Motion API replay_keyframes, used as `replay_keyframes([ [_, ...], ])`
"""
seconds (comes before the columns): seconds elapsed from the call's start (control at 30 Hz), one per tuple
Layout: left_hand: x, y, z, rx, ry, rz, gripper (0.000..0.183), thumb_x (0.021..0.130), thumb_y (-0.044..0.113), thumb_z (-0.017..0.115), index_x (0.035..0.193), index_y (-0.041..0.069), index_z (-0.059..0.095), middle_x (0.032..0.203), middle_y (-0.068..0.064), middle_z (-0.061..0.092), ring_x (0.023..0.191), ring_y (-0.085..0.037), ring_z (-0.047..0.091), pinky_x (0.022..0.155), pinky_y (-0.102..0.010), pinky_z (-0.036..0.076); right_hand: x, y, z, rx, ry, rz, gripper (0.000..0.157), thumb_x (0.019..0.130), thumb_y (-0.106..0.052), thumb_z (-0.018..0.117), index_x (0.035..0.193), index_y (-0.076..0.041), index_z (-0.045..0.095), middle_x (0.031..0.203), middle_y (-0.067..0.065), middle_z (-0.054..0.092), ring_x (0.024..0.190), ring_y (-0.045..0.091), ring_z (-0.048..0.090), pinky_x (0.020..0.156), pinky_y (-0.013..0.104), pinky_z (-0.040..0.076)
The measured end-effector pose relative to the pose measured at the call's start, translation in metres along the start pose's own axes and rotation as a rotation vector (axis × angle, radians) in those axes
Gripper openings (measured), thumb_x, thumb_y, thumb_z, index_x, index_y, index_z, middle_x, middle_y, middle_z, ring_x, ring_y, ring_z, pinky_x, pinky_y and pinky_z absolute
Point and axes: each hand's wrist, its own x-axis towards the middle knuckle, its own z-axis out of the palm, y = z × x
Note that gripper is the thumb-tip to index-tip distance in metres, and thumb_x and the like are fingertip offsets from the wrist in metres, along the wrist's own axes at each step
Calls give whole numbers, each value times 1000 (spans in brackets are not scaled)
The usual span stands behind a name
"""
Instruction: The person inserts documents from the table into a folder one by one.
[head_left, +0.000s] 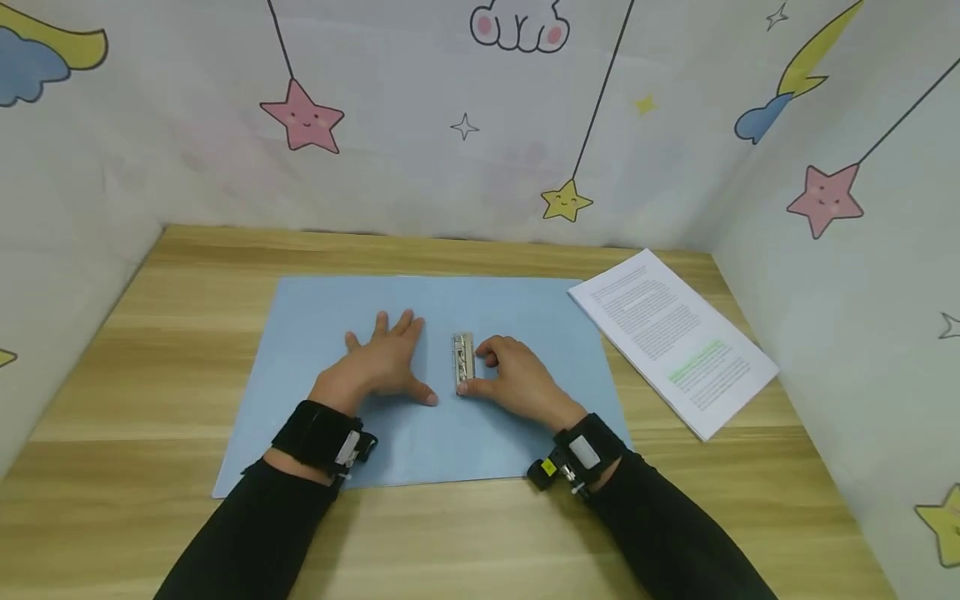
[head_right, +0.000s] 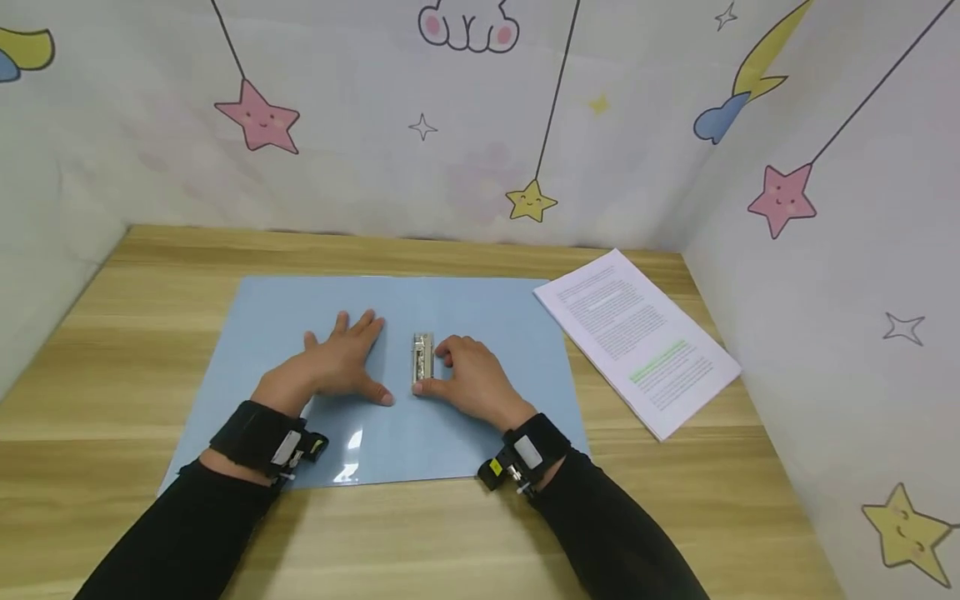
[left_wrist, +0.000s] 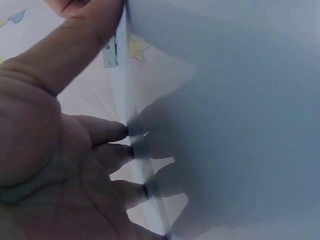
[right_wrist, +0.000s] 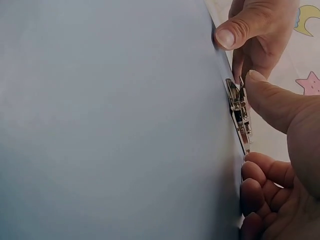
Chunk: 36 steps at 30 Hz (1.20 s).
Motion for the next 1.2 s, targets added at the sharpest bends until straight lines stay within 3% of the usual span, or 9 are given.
replay_keyframes([
  [0.23, 1, -1, 4, 18, 31, 14, 125, 50, 64, 70, 144, 12, 6, 154, -12, 1, 134, -43, -10, 95, -80, 0, -1, 1, 2, -24, 63, -21, 71, 61, -64, 64, 107, -12, 53, 87, 0, 56, 76, 13, 48, 66, 32, 45],
  [0.5, -2, -4, 8, 43, 27, 8, 124, 49, 68, 67, 144, 15, 8, 154, -13, 0, 133, -45, -10, 94, -80, 0, 0, -3, 6, -104, 27, -33, 93, 62, -67, 61, 132, -7, 41, 83, 0, 53, 72, 14, 45, 61, 29, 40],
  [0.7, 3, -2, 10, 91, 32, 15, 125, 46, 72, 66, 144, 16, 12, 154, -15, 2, 133, -46, -8, 93, -81, 3, -1, -4, 7, -128, 18, -55, 90, 64, -66, 59, 131, -9, 43, 83, 1, 53, 70, 14, 45, 59, 29, 39],
  [0.93, 13, 0, 11, 76, 39, 91, 116, 51, 65, 69, 143, 14, 19, 153, -15, 5, 135, -40, -6, 97, -78, 0, 0, -1, 9, -139, -5, -50, 92, 65, -68, 57, 133, -9, 41, 83, 0, 51, 71, 14, 44, 60, 29, 38],
  [1.2, 13, 9, 3, 95, 1, 61, 117, 52, 65, 69, 143, 16, 15, 153, -15, 5, 135, -40, -4, 94, -80, 4, 3, 0, 8, -147, 38, -46, 91, 65, -68, 57, 132, -10, 41, 82, -1, 52, 71, 13, 44, 61, 29, 39],
])
